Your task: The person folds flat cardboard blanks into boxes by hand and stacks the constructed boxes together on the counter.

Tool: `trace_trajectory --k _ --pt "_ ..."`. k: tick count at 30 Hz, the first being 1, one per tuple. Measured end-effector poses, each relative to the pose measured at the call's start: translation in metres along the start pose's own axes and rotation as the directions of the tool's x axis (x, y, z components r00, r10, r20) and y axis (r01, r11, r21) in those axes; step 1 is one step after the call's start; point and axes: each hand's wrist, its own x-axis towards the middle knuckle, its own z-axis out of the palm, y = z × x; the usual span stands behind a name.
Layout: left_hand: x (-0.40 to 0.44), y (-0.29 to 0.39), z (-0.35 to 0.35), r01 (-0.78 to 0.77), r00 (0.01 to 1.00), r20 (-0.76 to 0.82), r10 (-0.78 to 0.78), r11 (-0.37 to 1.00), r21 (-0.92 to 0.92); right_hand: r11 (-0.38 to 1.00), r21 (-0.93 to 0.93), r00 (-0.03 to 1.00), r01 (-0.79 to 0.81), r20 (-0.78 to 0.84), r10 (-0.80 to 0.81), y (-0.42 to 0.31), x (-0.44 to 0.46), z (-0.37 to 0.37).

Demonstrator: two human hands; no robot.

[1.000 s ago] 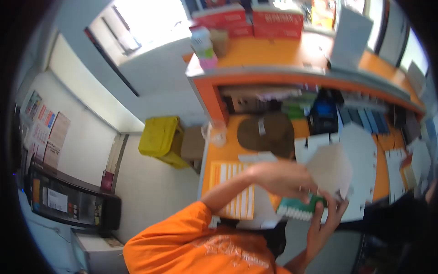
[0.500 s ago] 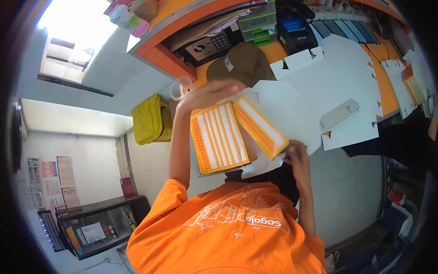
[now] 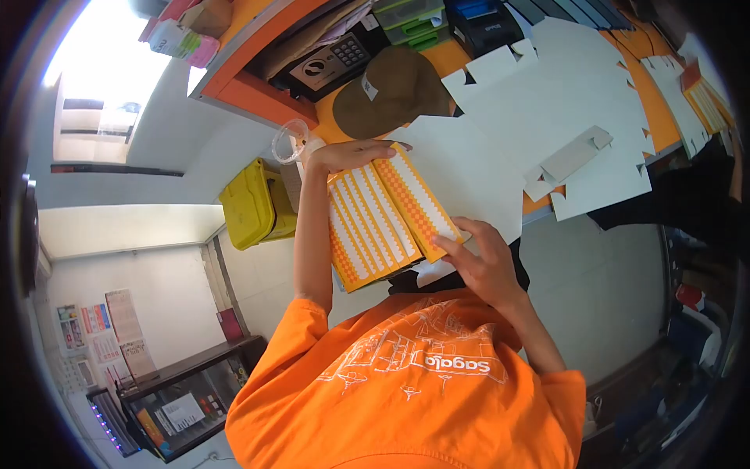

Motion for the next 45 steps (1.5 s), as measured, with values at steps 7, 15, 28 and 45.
trace_trajectory --k 7,15,28,45 --pt "0.002 -0.002 0.008 -0.074 0.996 -0.071 0.061 0.977 -0.199 0.996 0.002 0.995 0.092 0.035 -0.092 0.011 0.025 -0.002" --pt "0.010 -0.003 0.009 -0.023 0.999 -0.041 0.017 0.988 -0.154 0.988 0.006 0.939 0.153 0.311 -0.147 0.020 0.044 -0.004" --pt "0.013 -0.003 0.011 0.070 0.995 -0.069 -0.076 0.993 -0.090 0.968 0.245 0.871 -0.050 0.485 -0.078 0.036 0.064 0.002" --pt "0.012 0.007 0.011 0.189 0.966 -0.158 -0.203 0.977 -0.103 0.678 0.551 0.871 -0.486 0.372 0.323 0.018 0.041 -0.009"
